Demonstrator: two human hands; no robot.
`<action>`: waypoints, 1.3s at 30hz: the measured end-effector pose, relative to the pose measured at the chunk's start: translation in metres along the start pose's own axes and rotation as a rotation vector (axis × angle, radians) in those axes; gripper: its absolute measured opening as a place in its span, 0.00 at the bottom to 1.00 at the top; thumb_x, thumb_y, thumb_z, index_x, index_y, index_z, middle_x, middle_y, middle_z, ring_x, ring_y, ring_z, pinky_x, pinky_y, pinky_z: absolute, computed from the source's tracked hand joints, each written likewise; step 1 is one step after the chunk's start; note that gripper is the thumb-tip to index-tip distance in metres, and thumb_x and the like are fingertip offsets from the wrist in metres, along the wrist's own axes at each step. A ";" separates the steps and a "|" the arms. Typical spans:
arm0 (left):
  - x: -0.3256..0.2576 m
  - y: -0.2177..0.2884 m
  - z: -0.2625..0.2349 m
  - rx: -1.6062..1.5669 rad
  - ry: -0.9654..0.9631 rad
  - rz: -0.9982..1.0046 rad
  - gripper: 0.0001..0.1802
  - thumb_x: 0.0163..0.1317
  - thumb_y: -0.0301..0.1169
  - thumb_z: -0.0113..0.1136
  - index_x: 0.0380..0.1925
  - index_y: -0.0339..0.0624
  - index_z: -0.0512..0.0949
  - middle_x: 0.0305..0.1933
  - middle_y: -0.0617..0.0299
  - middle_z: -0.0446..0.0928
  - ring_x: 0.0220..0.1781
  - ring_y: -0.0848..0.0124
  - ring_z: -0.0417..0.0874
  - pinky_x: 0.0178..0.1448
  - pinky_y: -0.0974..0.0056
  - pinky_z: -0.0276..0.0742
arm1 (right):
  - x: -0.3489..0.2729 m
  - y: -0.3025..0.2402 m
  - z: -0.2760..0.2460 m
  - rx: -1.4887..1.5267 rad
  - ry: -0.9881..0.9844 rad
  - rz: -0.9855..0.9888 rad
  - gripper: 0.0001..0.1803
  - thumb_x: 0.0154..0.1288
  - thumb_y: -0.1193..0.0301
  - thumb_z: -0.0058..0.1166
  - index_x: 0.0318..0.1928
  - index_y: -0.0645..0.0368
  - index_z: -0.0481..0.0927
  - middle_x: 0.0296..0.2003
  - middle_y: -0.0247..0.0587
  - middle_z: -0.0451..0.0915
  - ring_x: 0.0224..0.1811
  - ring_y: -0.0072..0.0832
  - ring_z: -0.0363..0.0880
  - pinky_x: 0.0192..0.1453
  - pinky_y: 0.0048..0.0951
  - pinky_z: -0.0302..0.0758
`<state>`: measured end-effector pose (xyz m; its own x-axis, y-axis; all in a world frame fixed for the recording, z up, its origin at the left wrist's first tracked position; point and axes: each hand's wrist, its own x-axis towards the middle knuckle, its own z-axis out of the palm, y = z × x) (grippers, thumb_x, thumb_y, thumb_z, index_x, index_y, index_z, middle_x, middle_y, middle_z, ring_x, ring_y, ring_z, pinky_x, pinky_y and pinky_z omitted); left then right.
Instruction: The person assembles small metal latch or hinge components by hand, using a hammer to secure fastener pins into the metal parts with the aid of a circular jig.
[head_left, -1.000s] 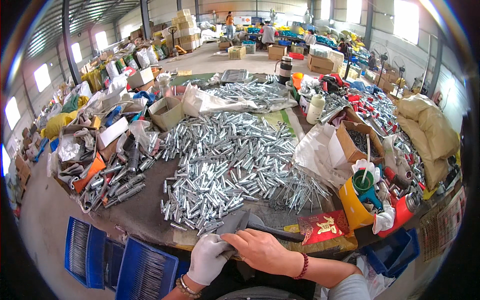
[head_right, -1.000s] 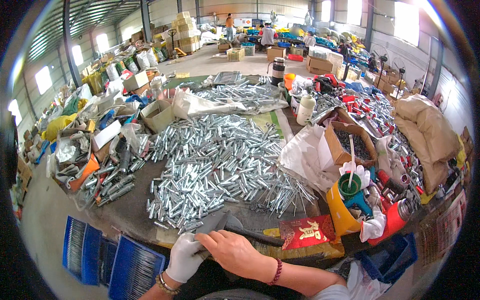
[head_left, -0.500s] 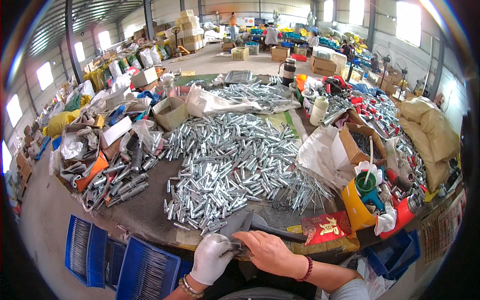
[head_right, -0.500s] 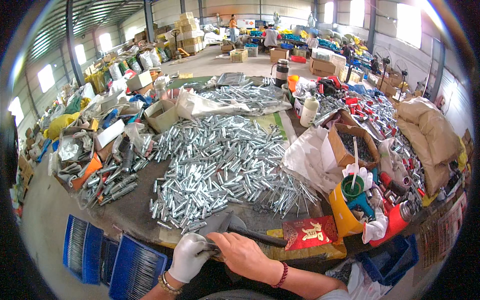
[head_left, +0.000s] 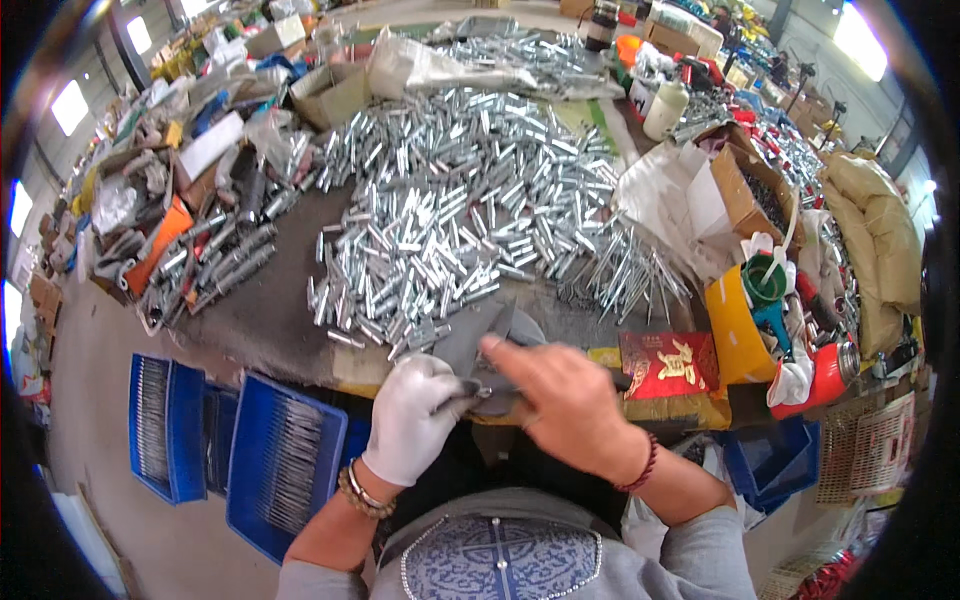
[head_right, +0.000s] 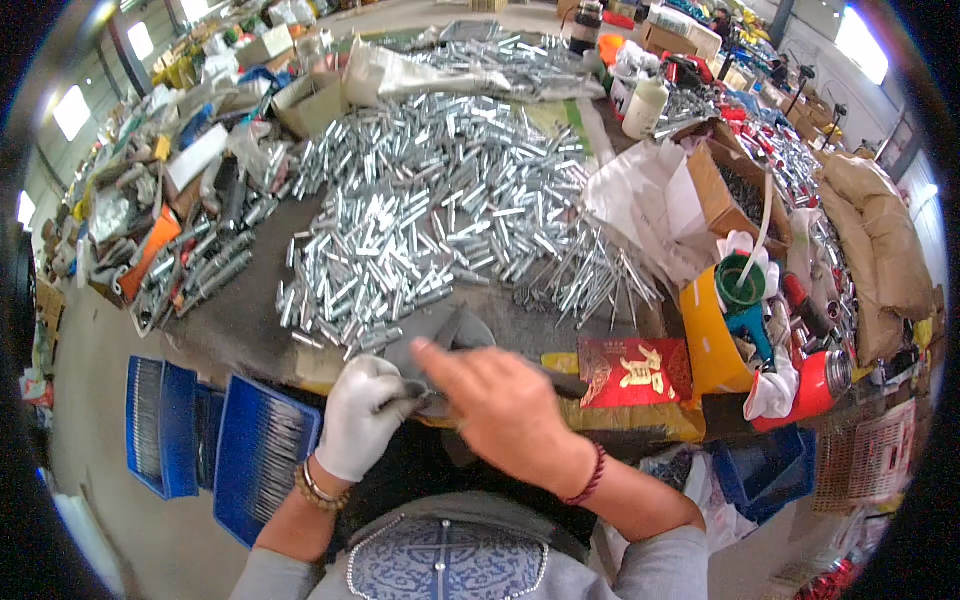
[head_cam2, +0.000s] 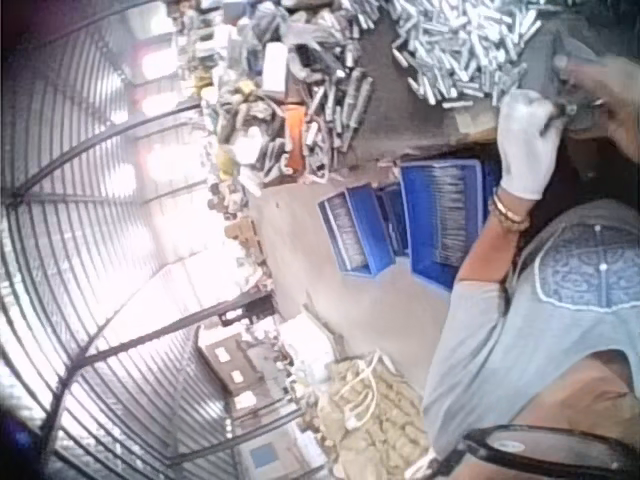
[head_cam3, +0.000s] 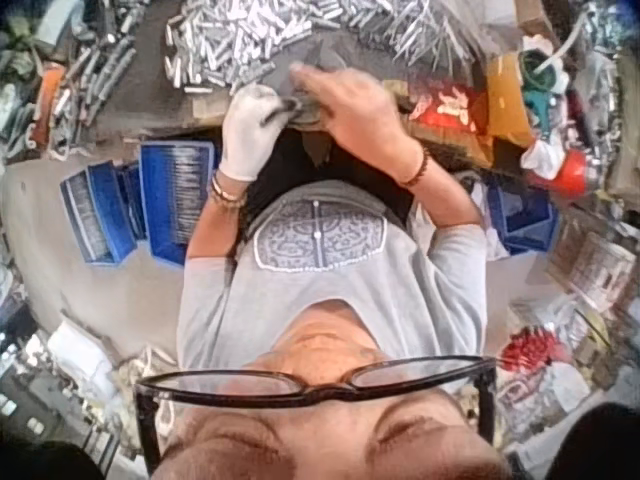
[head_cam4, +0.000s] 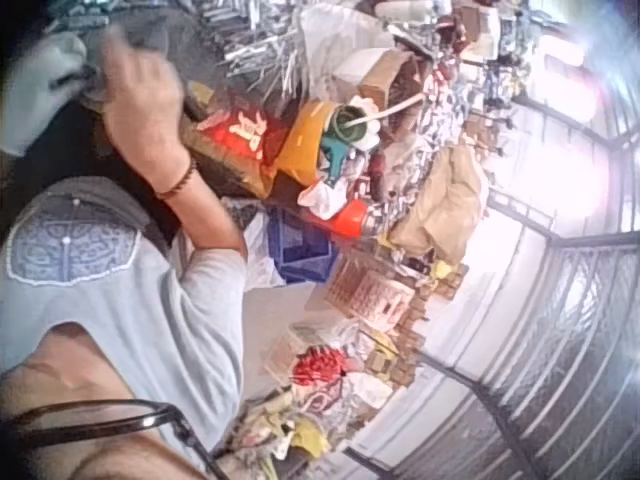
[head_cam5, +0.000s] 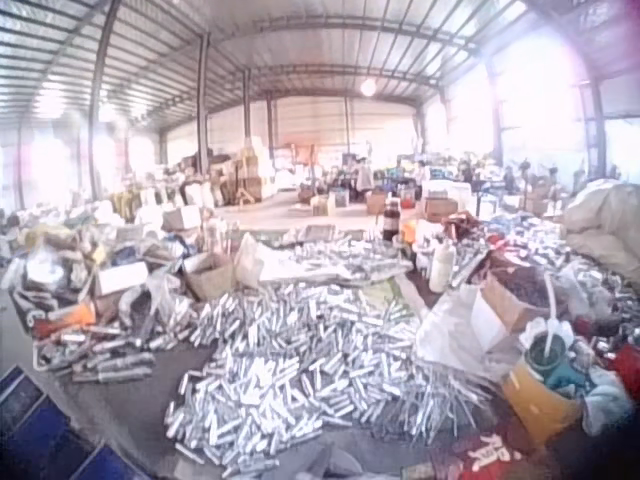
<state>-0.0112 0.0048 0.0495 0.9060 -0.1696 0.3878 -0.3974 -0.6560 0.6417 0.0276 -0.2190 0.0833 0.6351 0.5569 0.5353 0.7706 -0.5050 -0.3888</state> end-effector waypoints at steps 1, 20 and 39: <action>0.000 -0.003 0.001 -0.008 -0.007 -0.022 0.09 0.53 0.25 0.79 0.36 0.43 0.89 0.39 0.55 0.81 0.47 0.51 0.84 0.53 0.51 0.80 | 0.000 0.008 -0.006 -0.069 0.019 0.047 0.34 0.59 0.79 0.63 0.70 0.56 0.81 0.40 0.40 0.83 0.44 0.40 0.83 0.53 0.41 0.81; -0.002 -0.002 -0.002 -0.031 -0.007 -0.021 0.09 0.53 0.27 0.79 0.35 0.44 0.90 0.37 0.58 0.83 0.44 0.54 0.84 0.51 0.53 0.79 | -0.043 -0.011 -0.033 -0.108 -0.202 0.062 0.37 0.61 0.83 0.61 0.72 0.45 0.83 0.37 0.36 0.77 0.29 0.34 0.83 0.32 0.38 0.82; -0.014 0.004 0.005 0.031 0.129 0.021 0.16 0.53 0.27 0.80 0.44 0.46 0.91 0.42 0.59 0.84 0.47 0.56 0.85 0.54 0.54 0.81 | -0.047 -0.025 -0.014 0.057 -0.308 0.403 0.16 0.60 0.76 0.72 0.48 0.56 0.85 0.40 0.44 0.85 0.41 0.47 0.87 0.44 0.44 0.82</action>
<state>-0.0245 0.0010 0.0431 0.8706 -0.0892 0.4838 -0.4097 -0.6758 0.6127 -0.0218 -0.2418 0.0785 0.8624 0.4979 0.0918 0.4572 -0.6878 -0.5638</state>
